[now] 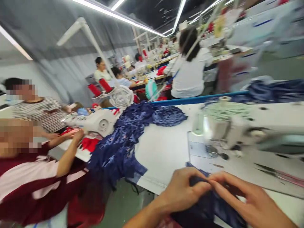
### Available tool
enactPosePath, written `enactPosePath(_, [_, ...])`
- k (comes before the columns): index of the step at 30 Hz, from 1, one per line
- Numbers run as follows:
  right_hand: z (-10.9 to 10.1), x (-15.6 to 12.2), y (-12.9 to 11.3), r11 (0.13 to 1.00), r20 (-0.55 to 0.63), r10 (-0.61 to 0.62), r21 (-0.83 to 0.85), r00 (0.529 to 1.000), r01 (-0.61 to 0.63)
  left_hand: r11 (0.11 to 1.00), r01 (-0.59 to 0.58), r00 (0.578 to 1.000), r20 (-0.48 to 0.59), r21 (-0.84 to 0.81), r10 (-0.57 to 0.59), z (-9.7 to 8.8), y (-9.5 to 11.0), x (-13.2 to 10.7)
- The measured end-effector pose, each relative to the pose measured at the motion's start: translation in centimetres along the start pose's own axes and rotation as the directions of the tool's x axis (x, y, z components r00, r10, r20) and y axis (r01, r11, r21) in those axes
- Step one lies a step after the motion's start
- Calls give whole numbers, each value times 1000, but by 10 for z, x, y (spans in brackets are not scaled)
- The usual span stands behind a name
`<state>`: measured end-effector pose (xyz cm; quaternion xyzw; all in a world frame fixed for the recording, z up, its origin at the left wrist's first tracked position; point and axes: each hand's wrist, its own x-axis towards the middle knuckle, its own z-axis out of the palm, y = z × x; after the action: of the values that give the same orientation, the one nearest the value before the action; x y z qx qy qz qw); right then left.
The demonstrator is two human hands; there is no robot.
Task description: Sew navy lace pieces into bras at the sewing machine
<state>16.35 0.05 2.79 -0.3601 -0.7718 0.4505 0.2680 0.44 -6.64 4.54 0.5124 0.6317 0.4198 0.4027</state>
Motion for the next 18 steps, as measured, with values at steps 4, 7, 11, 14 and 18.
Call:
enactPosePath(4, [-28, -4, 3, 998, 41, 55, -3, 998, -55, 999, 2, 999, 49, 37, -4, -3, 3, 2])
enactPosePath(7, [-51, -5, 19, 964, -118, -4, -263, 993, -28, 999, 12, 997, 82, 42, -16, -3, 8, 1])
enactPosePath(11, [-88, -10, 61, 535, -215, -293, -844, 931, -27, 1000, 31, 995, 92, 6, -31, 1, 9, 5])
enactPosePath(14, [-109, -13, 91, 356, -143, -319, -934, 937, -22, 997, 69, 992, 112, -35, -64, 5, 9, 9])
enactPosePath(18, [-114, -17, 106, 356, -132, -300, -934, 945, -17, 996, 78, 989, 133, -43, -71, 9, 10, 11])
